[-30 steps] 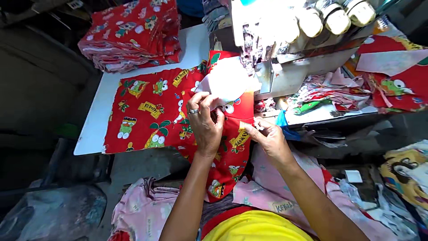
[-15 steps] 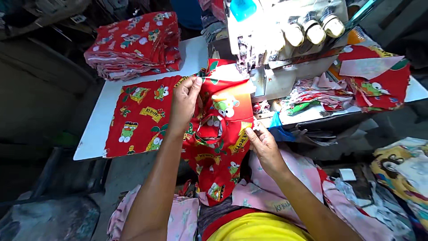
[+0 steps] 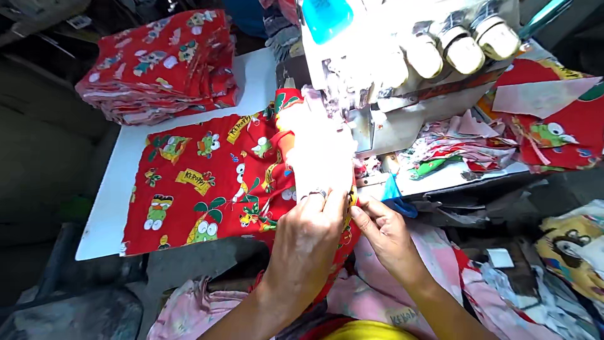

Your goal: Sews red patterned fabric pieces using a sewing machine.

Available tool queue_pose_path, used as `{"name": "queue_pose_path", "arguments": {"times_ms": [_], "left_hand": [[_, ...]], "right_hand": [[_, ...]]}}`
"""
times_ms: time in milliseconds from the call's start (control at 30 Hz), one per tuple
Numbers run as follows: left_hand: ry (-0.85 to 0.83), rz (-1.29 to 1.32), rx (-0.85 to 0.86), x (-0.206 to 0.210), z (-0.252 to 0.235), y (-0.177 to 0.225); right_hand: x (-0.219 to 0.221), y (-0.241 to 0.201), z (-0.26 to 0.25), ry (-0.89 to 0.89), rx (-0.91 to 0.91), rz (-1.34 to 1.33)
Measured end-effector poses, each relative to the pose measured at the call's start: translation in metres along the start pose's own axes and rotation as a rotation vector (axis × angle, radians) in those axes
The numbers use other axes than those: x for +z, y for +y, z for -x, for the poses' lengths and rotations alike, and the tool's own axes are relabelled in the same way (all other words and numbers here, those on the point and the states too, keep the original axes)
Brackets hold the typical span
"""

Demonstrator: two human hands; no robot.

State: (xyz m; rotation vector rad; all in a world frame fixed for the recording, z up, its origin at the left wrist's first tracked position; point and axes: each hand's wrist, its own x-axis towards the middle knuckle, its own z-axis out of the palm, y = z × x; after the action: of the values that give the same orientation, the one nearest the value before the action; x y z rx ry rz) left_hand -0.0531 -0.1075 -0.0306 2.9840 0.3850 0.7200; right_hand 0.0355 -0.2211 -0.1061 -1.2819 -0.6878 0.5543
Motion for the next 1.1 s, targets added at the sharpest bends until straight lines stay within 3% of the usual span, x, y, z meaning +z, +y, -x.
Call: {"name": "queue_pose_path", "arguments": {"times_ms": [400,600,767,1000,1100], "left_hand": [[0.007,-0.050,-0.060,-0.001,-0.055,0.003],[0.153,-0.110,-0.070,0.021,-0.029,0.004],[0.273,-0.060,0.006,0.054,-0.012,-0.029],[0.326,0.211,0.187,0.046,-0.018,-0.047],[0.336,0.196,0.149,0.048,-0.020,-0.052]], "right_hand": [[-0.005,-0.007,-0.048,0.046,-0.060,-0.006],[-0.003,-0.007,-0.049,0.121,-0.070,0.088],[-0.009,-0.008,-0.046,0.094,-0.037,-0.011],[-0.012,-0.009,-0.043,0.108,-0.030,-0.063],[-0.012,-0.010,-0.045,0.108,-0.005,-0.157]]}}
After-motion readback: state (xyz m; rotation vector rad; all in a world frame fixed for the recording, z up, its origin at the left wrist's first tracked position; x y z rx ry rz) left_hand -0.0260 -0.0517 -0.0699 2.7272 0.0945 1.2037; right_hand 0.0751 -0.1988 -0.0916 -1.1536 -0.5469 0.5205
